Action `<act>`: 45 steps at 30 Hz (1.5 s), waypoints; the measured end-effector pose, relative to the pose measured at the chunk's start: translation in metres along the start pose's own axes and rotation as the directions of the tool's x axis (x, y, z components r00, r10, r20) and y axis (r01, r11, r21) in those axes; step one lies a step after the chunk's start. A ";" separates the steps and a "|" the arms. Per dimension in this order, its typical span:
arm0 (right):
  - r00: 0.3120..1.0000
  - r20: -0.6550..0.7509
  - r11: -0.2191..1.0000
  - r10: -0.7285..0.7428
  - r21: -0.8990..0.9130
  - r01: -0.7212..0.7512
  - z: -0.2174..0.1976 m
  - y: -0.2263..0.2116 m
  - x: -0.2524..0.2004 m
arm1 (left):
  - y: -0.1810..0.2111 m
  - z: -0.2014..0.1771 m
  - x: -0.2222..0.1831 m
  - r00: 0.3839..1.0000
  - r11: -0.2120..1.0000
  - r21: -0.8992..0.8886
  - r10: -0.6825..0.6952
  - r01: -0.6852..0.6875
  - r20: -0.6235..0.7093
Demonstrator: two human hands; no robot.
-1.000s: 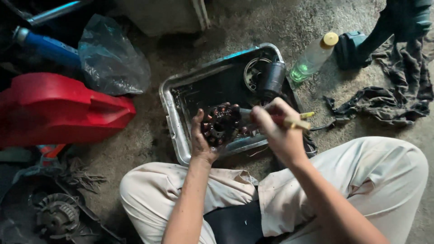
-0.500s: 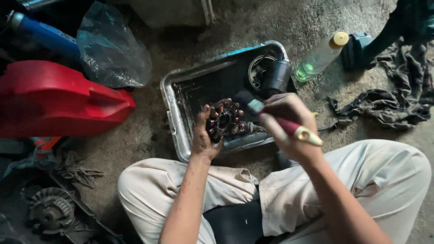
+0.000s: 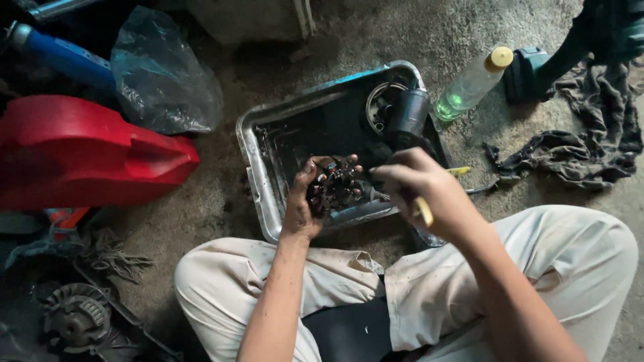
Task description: Cleaning a motorcycle stator and engine components using a brush and cleaning fluid in a tray.
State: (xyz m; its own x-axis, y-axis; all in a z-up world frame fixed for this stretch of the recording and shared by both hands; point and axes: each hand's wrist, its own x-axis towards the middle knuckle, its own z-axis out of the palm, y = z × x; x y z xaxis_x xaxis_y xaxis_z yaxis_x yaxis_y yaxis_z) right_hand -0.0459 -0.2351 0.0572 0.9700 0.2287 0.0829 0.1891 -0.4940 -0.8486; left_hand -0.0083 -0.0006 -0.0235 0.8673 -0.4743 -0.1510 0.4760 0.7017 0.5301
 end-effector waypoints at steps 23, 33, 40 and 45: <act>0.996 -0.031 0.982 -0.080 -0.175 0.074 0.029 -0.004 0.000 | -0.002 -0.003 -0.013 0.988 0.971 0.230 -0.031 0.065 -0.150; 0.980 -0.177 0.992 -0.091 -0.099 0.075 0.028 0.001 -0.003 | -0.004 0.008 -0.004 0.990 0.989 0.129 -0.052 0.069 -0.131; 0.959 -0.246 0.990 0.140 0.071 -0.126 0.032 0.020 -0.002 | -0.002 0.008 -0.006 0.998 0.998 0.057 -0.031 0.034 -0.055; 0.921 -0.178 0.924 0.347 0.236 -0.302 0.038 0.031 -0.004 | 0.003 0.014 -0.007 0.994 0.993 0.094 -0.055 0.064 -0.098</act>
State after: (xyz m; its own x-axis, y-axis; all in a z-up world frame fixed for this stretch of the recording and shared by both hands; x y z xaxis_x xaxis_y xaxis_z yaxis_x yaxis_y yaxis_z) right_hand -0.0499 -0.2191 0.0110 0.9861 -0.1100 -0.1247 -0.1544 -0.3275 -0.9322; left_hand -0.0153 -0.0031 -0.0090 0.8498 -0.4581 -0.2607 0.5151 0.6166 0.5954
